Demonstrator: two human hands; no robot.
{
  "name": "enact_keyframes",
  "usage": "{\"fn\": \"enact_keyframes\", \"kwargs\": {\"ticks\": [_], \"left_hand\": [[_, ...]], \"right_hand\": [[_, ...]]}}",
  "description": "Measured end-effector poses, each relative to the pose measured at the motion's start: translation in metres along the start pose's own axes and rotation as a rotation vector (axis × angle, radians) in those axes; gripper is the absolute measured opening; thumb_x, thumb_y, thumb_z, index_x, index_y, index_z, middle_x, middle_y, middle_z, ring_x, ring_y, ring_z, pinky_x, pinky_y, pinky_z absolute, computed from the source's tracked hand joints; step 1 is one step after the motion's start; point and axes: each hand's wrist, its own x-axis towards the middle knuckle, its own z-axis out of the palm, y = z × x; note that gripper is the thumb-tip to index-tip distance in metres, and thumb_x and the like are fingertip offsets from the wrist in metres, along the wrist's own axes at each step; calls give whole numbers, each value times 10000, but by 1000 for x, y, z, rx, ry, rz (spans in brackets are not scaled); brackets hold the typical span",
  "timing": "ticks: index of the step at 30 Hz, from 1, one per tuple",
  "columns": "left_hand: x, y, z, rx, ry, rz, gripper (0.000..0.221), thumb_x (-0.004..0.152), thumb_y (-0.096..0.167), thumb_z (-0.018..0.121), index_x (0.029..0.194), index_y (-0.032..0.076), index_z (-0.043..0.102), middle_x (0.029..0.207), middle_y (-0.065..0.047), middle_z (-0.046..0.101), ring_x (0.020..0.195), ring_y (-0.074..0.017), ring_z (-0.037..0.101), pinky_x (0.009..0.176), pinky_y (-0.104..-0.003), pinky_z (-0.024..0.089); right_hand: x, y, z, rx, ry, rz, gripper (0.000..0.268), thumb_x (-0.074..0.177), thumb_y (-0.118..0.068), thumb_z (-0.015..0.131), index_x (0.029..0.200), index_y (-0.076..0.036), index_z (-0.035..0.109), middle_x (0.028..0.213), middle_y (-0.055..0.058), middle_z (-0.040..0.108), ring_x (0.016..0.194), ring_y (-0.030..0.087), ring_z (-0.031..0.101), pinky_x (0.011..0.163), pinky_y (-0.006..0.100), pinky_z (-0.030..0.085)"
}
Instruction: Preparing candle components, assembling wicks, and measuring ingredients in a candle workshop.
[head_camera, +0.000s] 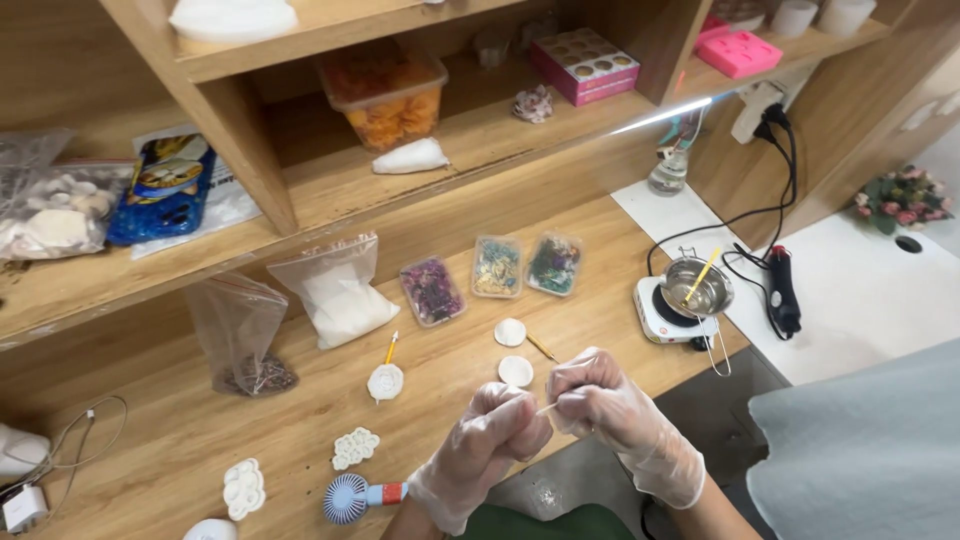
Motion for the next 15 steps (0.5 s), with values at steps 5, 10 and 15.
{"fn": "enact_keyframes", "kwargs": {"ticks": [5,10,15], "left_hand": [[6,9,9,88,-176,386,312,1051,281,689,902,10,726,955,-64,622,878,-155,536,794,-284,428],[8,17,23,-190,123,365,273,972,305,667,1053,54,742,1156,-128,715,911,-172,596,789,-296,476],[0,40,47,1286,319,836,261,1093,283,595,1134,60,724,1183,-90,753,932,-202,709,847,-289,564]], "right_hand": [[13,-1,3,92,92,-96,259,860,-143,603,665,26,626,540,11,512,484,84,437,451,256,344],[20,-9,20,-93,224,-61,211,866,-77,598,695,21,674,578,-2,556,534,64,459,489,250,382],[13,-16,34,-255,343,-21,157,855,-19,600,740,11,702,592,-26,582,573,42,489,509,244,419]]}}
